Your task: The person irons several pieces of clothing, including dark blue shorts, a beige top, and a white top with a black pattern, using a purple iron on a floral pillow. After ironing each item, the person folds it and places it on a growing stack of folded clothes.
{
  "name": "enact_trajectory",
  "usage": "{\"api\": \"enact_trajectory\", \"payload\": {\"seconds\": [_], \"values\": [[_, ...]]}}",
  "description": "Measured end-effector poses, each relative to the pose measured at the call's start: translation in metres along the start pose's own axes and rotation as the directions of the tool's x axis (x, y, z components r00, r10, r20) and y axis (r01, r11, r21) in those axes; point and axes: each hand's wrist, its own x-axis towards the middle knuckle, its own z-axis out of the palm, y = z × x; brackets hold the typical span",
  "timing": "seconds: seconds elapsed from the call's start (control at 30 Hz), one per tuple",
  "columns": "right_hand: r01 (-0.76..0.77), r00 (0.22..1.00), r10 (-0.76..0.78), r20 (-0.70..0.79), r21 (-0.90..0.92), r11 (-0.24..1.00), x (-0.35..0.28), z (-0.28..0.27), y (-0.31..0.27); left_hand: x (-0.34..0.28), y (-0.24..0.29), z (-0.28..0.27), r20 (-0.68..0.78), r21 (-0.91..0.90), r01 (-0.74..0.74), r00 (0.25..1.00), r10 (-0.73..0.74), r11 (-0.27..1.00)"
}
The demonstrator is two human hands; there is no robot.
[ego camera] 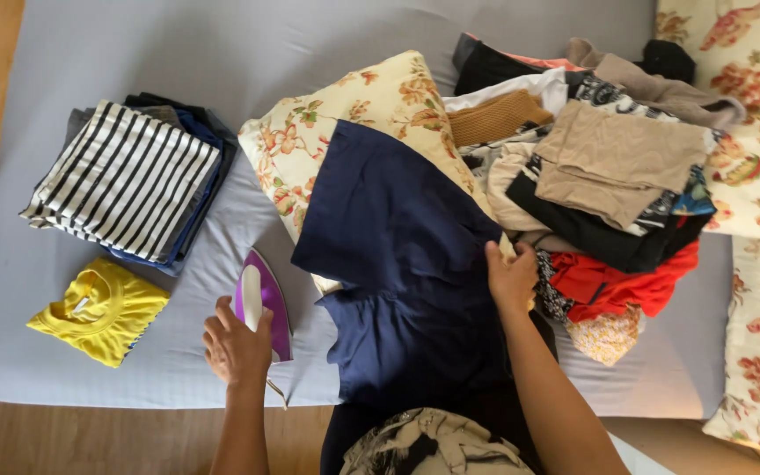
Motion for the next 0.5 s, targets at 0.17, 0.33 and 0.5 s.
{"api": "enact_trajectory", "payload": {"seconds": [0.17,0.33,0.5], "values": [[-0.061,0.942,0.042,0.334,0.046,0.997,0.026,0.022,0.01,0.003,-0.003,0.037,0.092,-0.231,0.029,0.996,-0.008,0.973],[0.001,0.983,-0.073,0.166,0.393,0.919,0.019,0.001,-0.006,0.032,0.001,0.028,0.11,-0.328,0.148,0.987,-0.118,0.933],[-0.011,0.993,-0.045,0.113,0.446,0.895,-0.009,-0.016,-0.007,0.014,0.062,-0.089,-0.287,-0.444,-0.227,0.953,0.102,0.867]]}}
